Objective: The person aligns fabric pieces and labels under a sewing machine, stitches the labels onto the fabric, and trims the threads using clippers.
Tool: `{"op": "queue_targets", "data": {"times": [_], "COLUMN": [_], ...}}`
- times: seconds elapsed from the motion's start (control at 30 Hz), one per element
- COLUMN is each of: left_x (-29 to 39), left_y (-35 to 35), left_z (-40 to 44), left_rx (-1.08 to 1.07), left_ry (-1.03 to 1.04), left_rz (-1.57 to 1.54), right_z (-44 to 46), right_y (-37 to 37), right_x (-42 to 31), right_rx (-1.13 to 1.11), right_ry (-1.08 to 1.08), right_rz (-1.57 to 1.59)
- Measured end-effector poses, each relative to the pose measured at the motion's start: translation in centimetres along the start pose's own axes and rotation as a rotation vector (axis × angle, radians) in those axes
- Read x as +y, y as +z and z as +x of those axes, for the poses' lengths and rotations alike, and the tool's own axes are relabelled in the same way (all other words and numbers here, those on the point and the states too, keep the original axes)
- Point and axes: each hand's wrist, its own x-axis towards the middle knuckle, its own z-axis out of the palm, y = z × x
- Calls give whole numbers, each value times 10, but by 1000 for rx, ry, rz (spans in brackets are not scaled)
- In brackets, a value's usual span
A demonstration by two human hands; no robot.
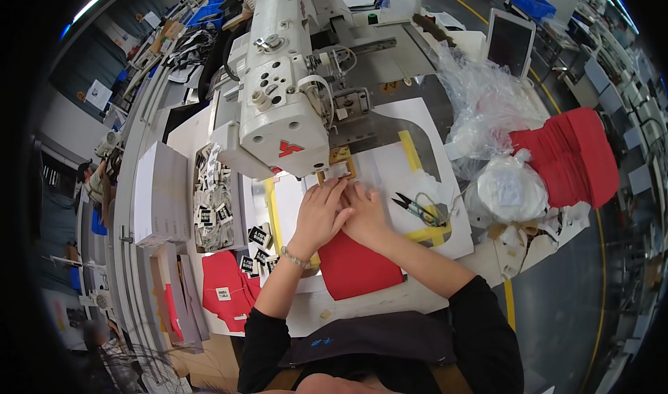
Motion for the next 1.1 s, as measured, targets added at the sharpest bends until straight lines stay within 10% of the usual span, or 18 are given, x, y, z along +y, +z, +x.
{"op": "queue_targets", "data": {"times": [1.1], "left_x": [-10], "left_y": [43], "left_z": [29], "left_rx": [128], "left_ry": [-49], "left_rz": [70], "right_z": [-3], "right_y": [-14], "right_x": [12], "right_rx": [-43], "right_ry": [39], "right_rz": [48]}}
